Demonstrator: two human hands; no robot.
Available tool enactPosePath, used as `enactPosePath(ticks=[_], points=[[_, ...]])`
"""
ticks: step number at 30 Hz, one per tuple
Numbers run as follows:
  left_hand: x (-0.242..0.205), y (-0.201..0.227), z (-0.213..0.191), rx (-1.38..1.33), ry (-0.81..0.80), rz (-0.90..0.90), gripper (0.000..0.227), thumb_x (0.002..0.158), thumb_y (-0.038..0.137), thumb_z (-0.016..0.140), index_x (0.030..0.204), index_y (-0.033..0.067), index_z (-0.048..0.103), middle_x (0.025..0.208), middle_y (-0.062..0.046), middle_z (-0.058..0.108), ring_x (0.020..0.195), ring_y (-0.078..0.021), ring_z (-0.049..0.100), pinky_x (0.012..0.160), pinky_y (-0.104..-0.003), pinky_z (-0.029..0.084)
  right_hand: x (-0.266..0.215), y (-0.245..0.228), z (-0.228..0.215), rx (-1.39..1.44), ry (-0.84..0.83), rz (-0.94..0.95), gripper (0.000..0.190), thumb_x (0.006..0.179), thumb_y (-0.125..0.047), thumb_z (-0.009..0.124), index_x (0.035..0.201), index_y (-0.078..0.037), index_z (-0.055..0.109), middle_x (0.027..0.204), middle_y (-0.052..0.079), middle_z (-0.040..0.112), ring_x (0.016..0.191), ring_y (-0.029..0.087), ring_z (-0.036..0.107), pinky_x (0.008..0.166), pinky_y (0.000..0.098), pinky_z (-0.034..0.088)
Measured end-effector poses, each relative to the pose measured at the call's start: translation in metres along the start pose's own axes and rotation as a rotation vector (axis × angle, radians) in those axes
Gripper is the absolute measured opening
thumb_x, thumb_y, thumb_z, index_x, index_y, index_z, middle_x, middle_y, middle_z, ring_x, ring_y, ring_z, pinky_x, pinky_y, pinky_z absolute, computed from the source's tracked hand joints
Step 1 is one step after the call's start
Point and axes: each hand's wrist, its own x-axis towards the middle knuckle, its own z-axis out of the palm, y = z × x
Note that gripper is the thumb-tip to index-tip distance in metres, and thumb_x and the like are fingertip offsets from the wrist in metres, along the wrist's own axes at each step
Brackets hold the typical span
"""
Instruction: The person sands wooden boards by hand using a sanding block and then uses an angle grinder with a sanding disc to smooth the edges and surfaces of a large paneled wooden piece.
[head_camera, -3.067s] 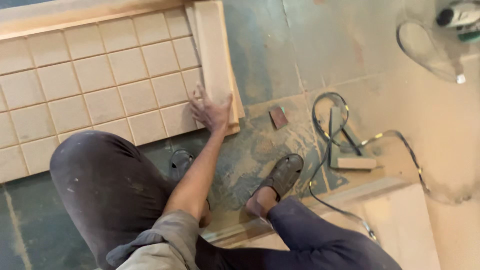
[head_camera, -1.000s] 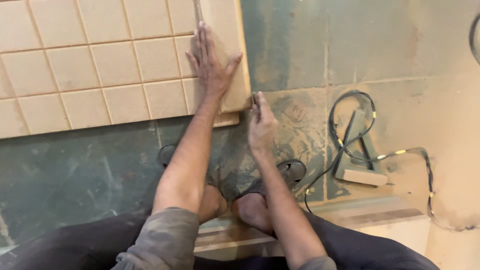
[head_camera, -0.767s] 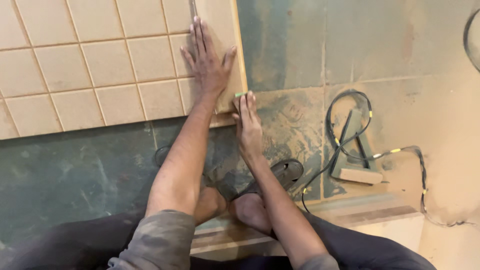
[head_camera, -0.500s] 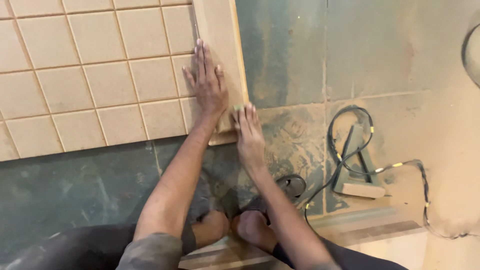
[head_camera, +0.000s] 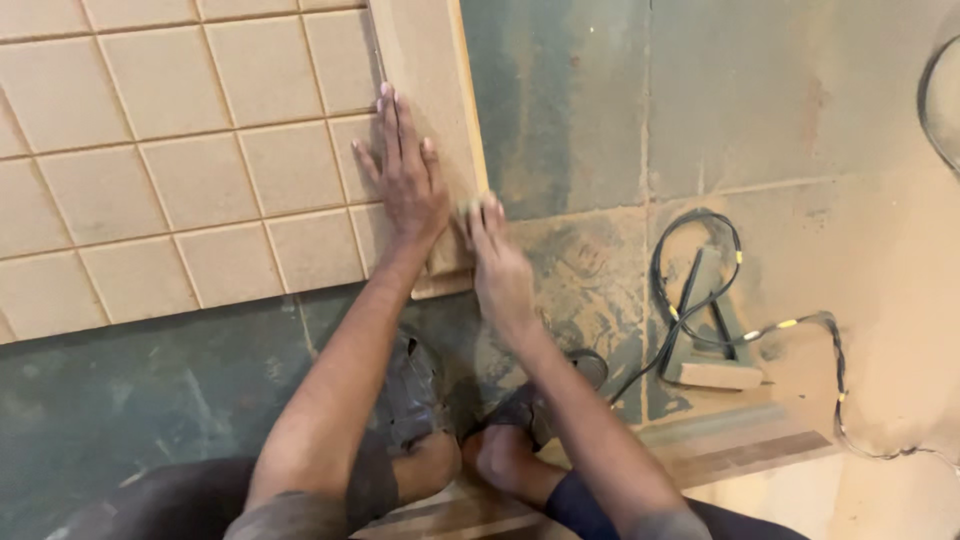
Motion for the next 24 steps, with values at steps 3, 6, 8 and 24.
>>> enactPosePath(ticks=[3, 6, 8, 24], points=[[-0.005, -0.002, 0.004, -0.002, -0.001, 0.000, 0.058, 0.115, 0.029, 0.034, 0.168, 0.0102, 0.021, 0.176, -0.007, 0.018, 0.165, -0.0264, 0.018, 0.129, -0.067, 0.005, 0.092, 0.021, 0.020, 0.075, 0.024, -0.016, 0.058, 0.100, 0.003, 0.049, 0.156, -0.007, 0.043, 0.161, 0.027, 0.042, 0.125, 0.040, 0.064, 0.094, 0.0452, 0.060], [-0.003, -0.005, 0.001, 0.006, 0.004, -0.004, 0.059, 0.114, 0.030, 0.034, 0.168, 0.0105, 0.021, 0.176, -0.007, 0.019, 0.164, -0.0272, 0.019, 0.128, -0.068, 0.005, 0.117, 0.020, 0.021, 0.035, 0.055, -0.106, 0.055, 0.103, -0.004, 0.051, 0.157, -0.004, 0.041, 0.159, 0.027, 0.039, 0.138, 0.041, 0.055, 0.099, 0.0455, 0.057], [-0.007, 0.002, 0.004, -0.023, 0.022, -0.019, 0.058, 0.113, 0.029, 0.033, 0.168, 0.0114, 0.022, 0.176, -0.005, 0.021, 0.164, -0.0263, 0.020, 0.128, -0.068, 0.004, 0.081, 0.020, 0.007, 0.085, -0.040, -0.081, 0.059, 0.099, 0.003, 0.045, 0.157, 0.001, 0.039, 0.162, 0.030, 0.036, 0.140, 0.041, 0.051, 0.100, 0.0463, 0.054], [-0.002, 0.003, -0.007, -0.187, 0.029, -0.040, 0.055, 0.113, 0.026, 0.034, 0.165, 0.0087, 0.030, 0.173, -0.009, 0.028, 0.161, -0.0298, 0.027, 0.127, -0.068, 0.007, 0.179, 0.034, 0.012, -0.067, -0.079, -0.264, 0.049, 0.100, -0.004, 0.050, 0.149, -0.002, 0.050, 0.157, 0.024, 0.045, 0.141, 0.038, 0.052, 0.100, 0.0438, 0.055]])
